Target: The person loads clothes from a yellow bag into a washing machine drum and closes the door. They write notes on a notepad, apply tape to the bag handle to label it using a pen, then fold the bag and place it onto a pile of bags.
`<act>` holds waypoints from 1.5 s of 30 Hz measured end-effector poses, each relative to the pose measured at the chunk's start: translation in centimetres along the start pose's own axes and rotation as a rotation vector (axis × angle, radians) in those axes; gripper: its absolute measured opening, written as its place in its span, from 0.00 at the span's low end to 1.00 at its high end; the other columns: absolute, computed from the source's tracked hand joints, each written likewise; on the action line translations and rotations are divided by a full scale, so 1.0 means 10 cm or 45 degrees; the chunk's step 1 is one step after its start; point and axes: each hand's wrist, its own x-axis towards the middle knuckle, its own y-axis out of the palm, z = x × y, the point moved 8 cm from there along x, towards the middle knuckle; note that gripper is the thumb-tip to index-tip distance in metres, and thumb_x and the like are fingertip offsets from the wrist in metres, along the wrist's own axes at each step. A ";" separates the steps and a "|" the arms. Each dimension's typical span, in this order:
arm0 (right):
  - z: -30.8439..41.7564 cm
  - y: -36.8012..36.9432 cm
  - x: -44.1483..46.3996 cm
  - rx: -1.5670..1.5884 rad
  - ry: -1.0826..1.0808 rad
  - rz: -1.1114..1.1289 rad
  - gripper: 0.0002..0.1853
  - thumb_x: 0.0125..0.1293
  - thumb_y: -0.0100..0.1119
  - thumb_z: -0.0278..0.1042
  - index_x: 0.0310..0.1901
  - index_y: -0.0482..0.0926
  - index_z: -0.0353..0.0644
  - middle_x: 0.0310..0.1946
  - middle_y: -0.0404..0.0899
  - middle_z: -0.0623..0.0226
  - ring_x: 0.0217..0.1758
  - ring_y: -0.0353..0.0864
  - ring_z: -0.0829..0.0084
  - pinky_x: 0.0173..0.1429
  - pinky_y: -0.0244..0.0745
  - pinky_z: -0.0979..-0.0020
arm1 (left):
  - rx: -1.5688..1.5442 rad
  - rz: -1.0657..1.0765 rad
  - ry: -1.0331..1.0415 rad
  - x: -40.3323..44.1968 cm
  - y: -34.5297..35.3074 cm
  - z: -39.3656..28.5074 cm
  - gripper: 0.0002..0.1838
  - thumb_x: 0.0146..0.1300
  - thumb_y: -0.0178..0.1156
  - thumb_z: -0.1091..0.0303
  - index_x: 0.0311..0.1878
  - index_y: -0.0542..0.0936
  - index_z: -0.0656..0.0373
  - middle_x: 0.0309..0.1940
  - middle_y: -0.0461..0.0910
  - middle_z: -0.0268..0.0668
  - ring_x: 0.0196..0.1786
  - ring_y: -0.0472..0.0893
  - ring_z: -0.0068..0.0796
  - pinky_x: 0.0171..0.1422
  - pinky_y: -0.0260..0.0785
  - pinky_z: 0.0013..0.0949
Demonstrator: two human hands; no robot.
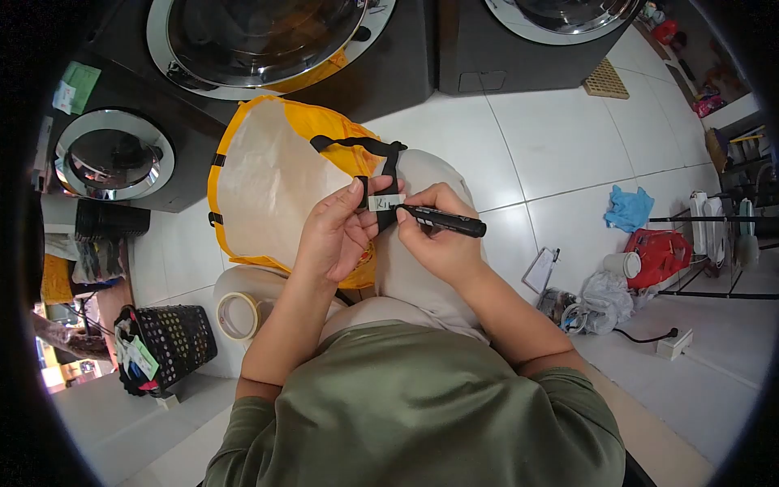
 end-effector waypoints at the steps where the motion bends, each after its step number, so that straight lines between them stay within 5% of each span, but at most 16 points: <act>1: 0.01 0.00 0.00 0.032 0.005 -0.012 0.08 0.61 0.67 0.24 0.38 0.76 0.37 0.27 0.77 0.73 0.28 0.71 0.87 0.31 0.67 0.82 | -0.004 0.003 0.003 0.00 0.00 0.00 0.24 0.76 0.51 0.57 0.59 0.74 0.72 0.56 0.79 0.51 0.54 0.83 0.38 0.63 0.74 0.36; 39: -0.03 -0.06 0.00 0.046 0.002 -0.096 0.07 0.61 0.66 0.23 0.36 0.75 0.37 0.26 0.76 0.75 0.25 0.70 0.88 0.28 0.65 0.82 | 0.000 -0.019 0.020 -0.02 -0.03 -0.03 0.23 0.76 0.49 0.57 0.59 0.75 0.71 0.56 0.80 0.52 0.52 0.84 0.35 0.47 0.74 0.27; 45: -0.02 -0.06 0.02 0.223 0.082 -0.048 0.09 0.63 0.66 0.24 0.40 0.75 0.38 0.29 0.77 0.73 0.29 0.71 0.86 0.34 0.67 0.83 | -0.015 0.031 0.030 0.01 -0.08 -0.02 0.24 0.76 0.50 0.57 0.60 0.74 0.71 0.57 0.79 0.52 0.52 0.84 0.35 0.48 0.75 0.28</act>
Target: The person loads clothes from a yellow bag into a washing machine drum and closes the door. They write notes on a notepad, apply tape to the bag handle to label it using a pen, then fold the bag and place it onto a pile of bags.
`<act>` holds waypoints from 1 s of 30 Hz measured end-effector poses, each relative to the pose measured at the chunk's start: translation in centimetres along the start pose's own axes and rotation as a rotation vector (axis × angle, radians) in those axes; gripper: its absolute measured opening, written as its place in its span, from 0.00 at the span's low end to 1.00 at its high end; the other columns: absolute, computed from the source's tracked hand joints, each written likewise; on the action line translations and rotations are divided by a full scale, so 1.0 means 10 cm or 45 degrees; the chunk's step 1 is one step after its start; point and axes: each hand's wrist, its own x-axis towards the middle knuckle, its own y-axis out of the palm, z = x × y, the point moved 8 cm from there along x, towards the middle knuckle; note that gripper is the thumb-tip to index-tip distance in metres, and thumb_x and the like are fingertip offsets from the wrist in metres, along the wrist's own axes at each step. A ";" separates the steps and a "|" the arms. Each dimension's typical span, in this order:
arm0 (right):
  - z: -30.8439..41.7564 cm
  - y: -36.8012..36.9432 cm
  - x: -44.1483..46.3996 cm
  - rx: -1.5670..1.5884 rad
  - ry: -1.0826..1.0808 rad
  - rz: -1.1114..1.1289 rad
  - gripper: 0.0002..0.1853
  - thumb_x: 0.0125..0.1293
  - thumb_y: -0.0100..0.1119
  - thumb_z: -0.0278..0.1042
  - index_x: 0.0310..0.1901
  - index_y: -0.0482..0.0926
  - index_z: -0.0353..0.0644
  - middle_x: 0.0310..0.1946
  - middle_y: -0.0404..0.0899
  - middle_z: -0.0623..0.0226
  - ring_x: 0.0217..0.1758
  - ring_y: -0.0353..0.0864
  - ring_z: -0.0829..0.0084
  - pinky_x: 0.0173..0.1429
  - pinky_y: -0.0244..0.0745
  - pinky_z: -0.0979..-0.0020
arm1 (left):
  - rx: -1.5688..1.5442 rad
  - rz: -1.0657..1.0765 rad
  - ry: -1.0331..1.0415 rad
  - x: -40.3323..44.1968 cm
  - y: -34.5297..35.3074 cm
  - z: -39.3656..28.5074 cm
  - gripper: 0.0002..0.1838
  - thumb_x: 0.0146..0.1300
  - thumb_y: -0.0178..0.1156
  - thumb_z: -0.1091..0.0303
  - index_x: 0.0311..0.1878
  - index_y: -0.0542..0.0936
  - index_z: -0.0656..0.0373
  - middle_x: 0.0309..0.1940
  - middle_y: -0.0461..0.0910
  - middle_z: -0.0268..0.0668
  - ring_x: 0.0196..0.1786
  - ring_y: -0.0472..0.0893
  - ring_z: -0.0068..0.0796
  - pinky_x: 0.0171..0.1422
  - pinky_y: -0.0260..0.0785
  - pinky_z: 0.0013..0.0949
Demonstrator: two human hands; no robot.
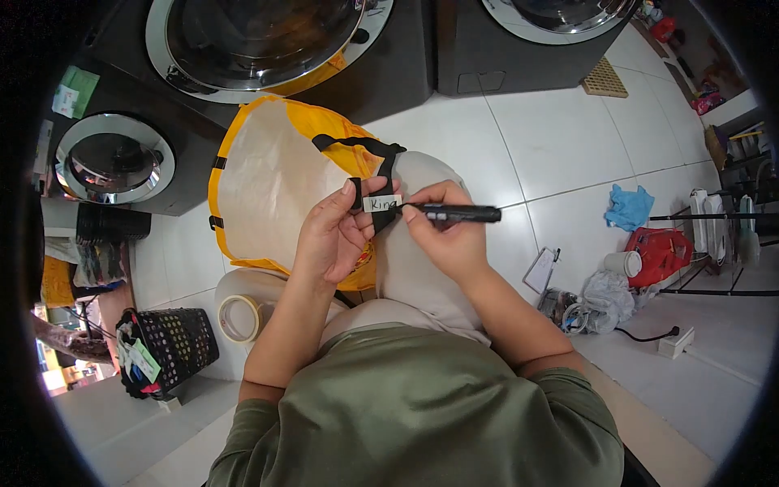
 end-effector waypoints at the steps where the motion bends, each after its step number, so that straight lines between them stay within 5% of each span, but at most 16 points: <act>1: -0.03 -0.03 0.03 0.137 0.052 -0.024 0.09 0.64 0.66 0.25 0.41 0.75 0.38 0.29 0.77 0.72 0.29 0.72 0.86 0.35 0.68 0.82 | 0.001 0.033 0.006 0.01 -0.02 0.01 0.24 0.76 0.50 0.56 0.60 0.74 0.71 0.57 0.79 0.52 0.53 0.84 0.35 0.49 0.75 0.28; 7: 0.00 -0.11 0.24 0.422 0.263 0.045 0.09 0.69 0.62 0.29 0.45 0.75 0.36 0.31 0.78 0.69 0.30 0.76 0.83 0.36 0.72 0.81 | -0.009 0.141 0.047 0.00 0.00 -0.08 0.26 0.75 0.52 0.54 0.61 0.73 0.71 0.58 0.78 0.53 0.57 0.82 0.39 0.58 0.75 0.33; 14: 0.12 0.05 0.12 0.006 -0.070 0.095 0.08 0.65 0.65 0.26 0.43 0.77 0.35 0.32 0.78 0.71 0.32 0.73 0.86 0.38 0.69 0.83 | -0.152 0.094 0.034 0.04 -0.10 -0.07 0.26 0.75 0.52 0.54 0.61 0.73 0.72 0.59 0.77 0.54 0.59 0.81 0.43 0.66 0.73 0.40; 30: -0.04 0.03 0.05 -0.073 -0.014 0.031 0.07 0.60 0.67 0.25 0.38 0.78 0.36 0.27 0.80 0.71 0.28 0.73 0.86 0.32 0.69 0.80 | -0.076 0.064 0.065 0.04 -0.05 -0.05 0.24 0.75 0.52 0.55 0.60 0.74 0.68 0.57 0.78 0.49 0.57 0.82 0.40 0.66 0.73 0.40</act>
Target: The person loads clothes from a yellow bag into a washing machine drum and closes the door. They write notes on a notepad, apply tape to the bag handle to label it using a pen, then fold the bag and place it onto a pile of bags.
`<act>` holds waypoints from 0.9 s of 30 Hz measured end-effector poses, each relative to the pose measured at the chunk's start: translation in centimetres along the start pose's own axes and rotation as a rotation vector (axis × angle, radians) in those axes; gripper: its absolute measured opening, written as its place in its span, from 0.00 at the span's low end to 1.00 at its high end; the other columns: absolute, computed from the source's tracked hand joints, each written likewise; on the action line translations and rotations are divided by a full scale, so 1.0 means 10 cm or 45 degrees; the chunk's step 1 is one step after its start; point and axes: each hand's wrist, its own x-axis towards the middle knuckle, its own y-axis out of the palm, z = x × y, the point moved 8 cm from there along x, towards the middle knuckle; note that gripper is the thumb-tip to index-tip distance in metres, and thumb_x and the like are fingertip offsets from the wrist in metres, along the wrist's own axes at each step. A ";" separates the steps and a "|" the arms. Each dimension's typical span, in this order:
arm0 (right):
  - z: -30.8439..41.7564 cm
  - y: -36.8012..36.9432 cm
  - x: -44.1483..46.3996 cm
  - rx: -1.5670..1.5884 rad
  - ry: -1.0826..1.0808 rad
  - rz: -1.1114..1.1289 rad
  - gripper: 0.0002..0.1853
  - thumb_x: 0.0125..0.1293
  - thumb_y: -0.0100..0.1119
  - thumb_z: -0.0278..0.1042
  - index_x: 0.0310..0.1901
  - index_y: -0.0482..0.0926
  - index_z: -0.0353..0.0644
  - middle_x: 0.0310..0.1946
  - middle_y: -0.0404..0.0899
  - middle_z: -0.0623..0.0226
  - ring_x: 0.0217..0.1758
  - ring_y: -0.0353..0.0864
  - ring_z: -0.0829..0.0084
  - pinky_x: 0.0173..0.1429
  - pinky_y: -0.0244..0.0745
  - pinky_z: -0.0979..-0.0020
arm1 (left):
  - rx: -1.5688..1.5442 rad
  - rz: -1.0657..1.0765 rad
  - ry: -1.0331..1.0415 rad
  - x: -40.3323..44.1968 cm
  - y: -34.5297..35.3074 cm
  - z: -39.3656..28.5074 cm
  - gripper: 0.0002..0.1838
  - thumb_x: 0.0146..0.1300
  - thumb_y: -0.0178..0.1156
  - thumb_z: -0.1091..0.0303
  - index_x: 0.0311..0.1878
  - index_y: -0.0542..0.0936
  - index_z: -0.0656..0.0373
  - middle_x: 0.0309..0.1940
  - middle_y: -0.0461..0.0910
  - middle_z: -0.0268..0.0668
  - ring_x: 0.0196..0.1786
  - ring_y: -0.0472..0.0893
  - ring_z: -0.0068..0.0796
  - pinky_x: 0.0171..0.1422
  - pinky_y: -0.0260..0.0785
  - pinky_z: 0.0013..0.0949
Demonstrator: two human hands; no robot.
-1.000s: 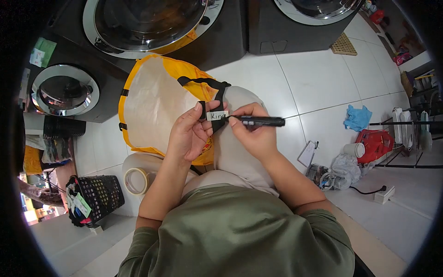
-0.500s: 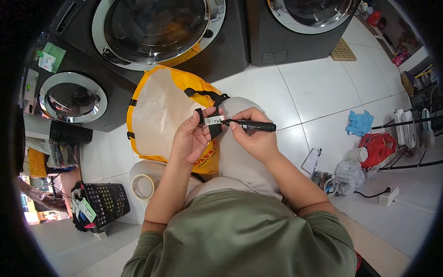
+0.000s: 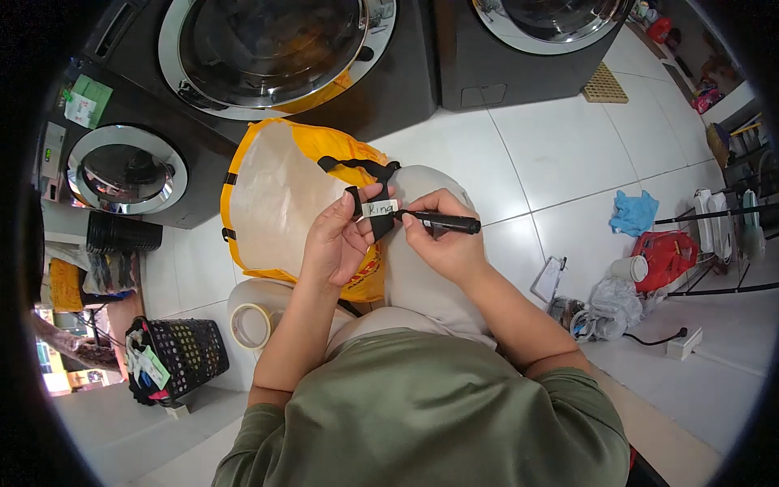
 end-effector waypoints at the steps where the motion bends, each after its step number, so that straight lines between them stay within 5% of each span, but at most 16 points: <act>1: 0.00 0.00 0.00 -0.012 -0.002 0.004 0.07 0.60 0.67 0.25 0.38 0.78 0.36 0.27 0.80 0.71 0.28 0.72 0.86 0.32 0.69 0.80 | -0.003 0.000 0.002 0.00 0.01 0.00 0.24 0.75 0.52 0.55 0.59 0.74 0.68 0.57 0.78 0.49 0.57 0.82 0.40 0.66 0.73 0.40; 27: -0.06 -0.07 0.00 0.107 0.006 -0.076 0.08 0.64 0.65 0.26 0.42 0.76 0.37 0.30 0.78 0.72 0.30 0.74 0.86 0.34 0.71 0.81 | -0.002 0.037 0.016 -0.01 0.00 -0.01 0.26 0.75 0.50 0.56 0.62 0.72 0.72 0.59 0.76 0.54 0.60 0.80 0.45 0.68 0.72 0.45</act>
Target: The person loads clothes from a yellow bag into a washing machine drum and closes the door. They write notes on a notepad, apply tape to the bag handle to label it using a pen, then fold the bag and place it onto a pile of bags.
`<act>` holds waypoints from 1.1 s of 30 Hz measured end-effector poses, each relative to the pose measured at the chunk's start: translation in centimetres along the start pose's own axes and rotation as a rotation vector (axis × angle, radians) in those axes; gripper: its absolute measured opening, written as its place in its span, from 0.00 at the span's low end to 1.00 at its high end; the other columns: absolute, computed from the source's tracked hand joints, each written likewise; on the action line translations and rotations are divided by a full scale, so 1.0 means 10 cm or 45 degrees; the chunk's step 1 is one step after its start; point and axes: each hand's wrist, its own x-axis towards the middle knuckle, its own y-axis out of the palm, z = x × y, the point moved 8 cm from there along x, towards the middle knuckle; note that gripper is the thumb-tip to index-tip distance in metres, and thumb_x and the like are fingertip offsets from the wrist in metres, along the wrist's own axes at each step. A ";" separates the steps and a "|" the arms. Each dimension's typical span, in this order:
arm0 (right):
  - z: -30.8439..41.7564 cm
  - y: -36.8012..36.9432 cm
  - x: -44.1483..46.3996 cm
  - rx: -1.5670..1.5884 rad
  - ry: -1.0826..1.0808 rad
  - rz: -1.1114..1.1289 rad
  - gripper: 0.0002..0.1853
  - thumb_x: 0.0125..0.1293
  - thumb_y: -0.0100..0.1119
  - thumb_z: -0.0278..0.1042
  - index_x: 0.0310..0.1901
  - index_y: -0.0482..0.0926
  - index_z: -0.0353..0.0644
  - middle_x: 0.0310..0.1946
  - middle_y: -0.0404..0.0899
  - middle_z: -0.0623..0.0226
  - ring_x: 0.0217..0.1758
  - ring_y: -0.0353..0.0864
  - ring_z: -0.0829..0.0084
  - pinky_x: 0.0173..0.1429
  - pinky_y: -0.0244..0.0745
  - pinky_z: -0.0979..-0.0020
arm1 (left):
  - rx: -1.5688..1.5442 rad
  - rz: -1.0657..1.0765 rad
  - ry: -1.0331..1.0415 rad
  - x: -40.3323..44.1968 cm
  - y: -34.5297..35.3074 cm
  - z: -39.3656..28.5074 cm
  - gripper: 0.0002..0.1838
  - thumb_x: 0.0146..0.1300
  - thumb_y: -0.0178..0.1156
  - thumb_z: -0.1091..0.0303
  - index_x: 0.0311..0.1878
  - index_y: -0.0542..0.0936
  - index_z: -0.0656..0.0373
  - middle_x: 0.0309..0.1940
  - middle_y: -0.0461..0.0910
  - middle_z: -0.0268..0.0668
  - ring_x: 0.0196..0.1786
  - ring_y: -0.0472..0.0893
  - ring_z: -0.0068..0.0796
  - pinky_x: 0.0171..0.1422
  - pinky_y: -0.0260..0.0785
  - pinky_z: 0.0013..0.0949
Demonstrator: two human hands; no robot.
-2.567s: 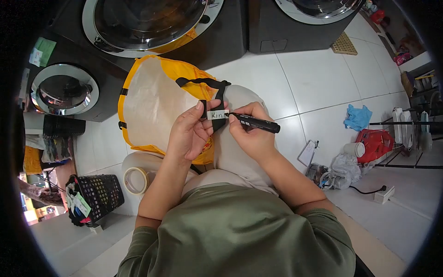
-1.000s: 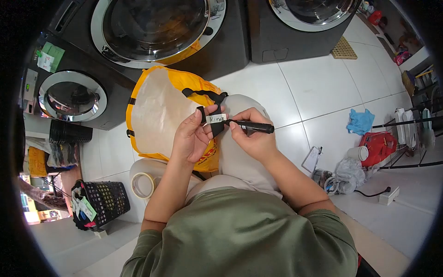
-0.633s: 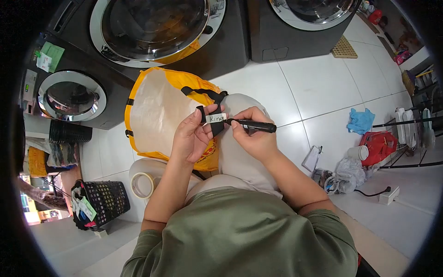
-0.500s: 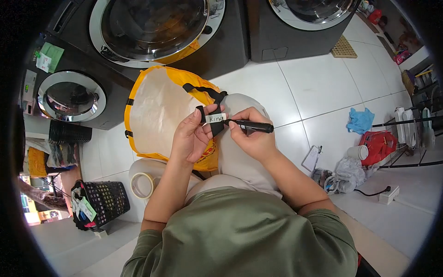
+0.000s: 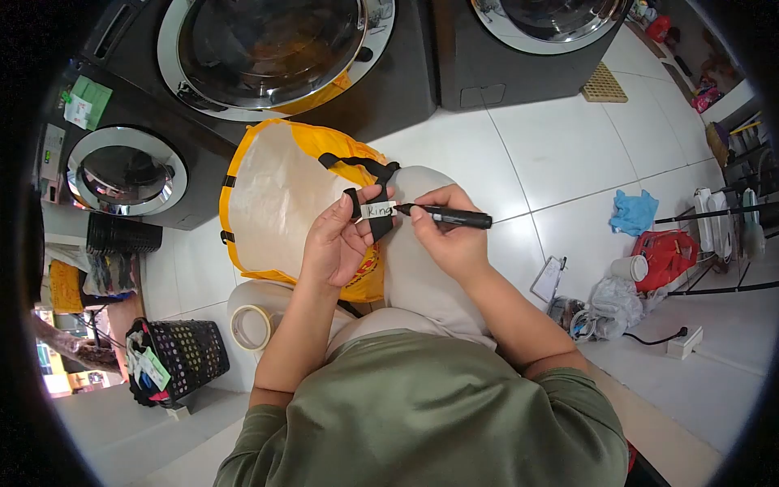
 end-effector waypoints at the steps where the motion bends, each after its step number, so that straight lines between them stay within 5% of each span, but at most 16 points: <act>1: 0.03 -0.02 0.02 0.090 -0.013 -0.036 0.09 0.65 0.65 0.26 0.43 0.75 0.37 0.31 0.78 0.72 0.31 0.74 0.86 0.35 0.71 0.81 | -0.005 0.020 0.007 -0.01 0.01 -0.01 0.26 0.75 0.50 0.56 0.62 0.72 0.72 0.60 0.76 0.54 0.60 0.80 0.46 0.68 0.72 0.45; 8: 0.20 0.02 0.18 0.311 0.056 0.083 0.08 0.70 0.61 0.30 0.44 0.75 0.36 0.29 0.77 0.71 0.31 0.74 0.84 0.37 0.71 0.80 | 0.064 0.200 0.060 -0.04 -0.01 -0.10 0.27 0.75 0.52 0.55 0.63 0.71 0.72 0.61 0.76 0.54 0.61 0.79 0.44 0.68 0.70 0.42; 14: 0.61 0.27 0.36 0.107 0.102 0.266 0.10 0.69 0.64 0.36 0.36 0.79 0.37 0.25 0.77 0.74 0.29 0.73 0.87 0.34 0.67 0.82 | 0.392 0.161 0.116 -0.06 -0.09 -0.16 0.20 0.72 0.59 0.64 0.62 0.76 0.64 0.54 0.81 0.38 0.54 0.79 0.24 0.55 0.69 0.25; 23: 0.63 0.64 0.50 -0.297 0.101 0.559 0.09 0.68 0.63 0.33 0.33 0.78 0.37 0.22 0.78 0.73 0.25 0.76 0.83 0.30 0.69 0.78 | 0.881 0.032 0.132 -0.11 -0.03 -0.24 0.16 0.70 0.57 0.73 0.59 0.77 0.67 0.48 0.82 0.35 0.52 0.78 0.24 0.59 0.69 0.28; 27: 0.58 0.90 0.48 -0.013 0.275 0.848 0.11 0.68 0.63 0.36 0.34 0.78 0.36 0.23 0.80 0.69 0.22 0.77 0.82 0.26 0.71 0.78 | 0.560 0.247 0.036 -0.13 0.00 -0.23 0.13 0.69 0.58 0.72 0.54 0.79 0.66 0.46 0.82 0.37 0.51 0.79 0.27 0.59 0.69 0.31; 31: 0.65 1.11 0.38 -0.167 0.195 1.225 0.11 0.69 0.62 0.36 0.36 0.78 0.37 0.24 0.81 0.67 0.25 0.81 0.82 0.26 0.75 0.79 | 0.338 0.411 0.034 -0.18 -0.08 -0.22 0.12 0.68 0.58 0.71 0.51 0.80 0.66 0.45 0.82 0.37 0.50 0.79 0.30 0.60 0.69 0.33; 33: 0.68 1.27 0.43 -0.307 0.340 1.291 0.06 0.63 0.64 0.28 0.34 0.77 0.36 0.28 0.80 0.65 0.31 0.83 0.73 0.33 0.79 0.74 | 0.228 0.357 0.124 -0.18 -0.26 -0.21 0.12 0.68 0.57 0.72 0.51 0.80 0.66 0.47 0.82 0.37 0.51 0.79 0.30 0.62 0.69 0.34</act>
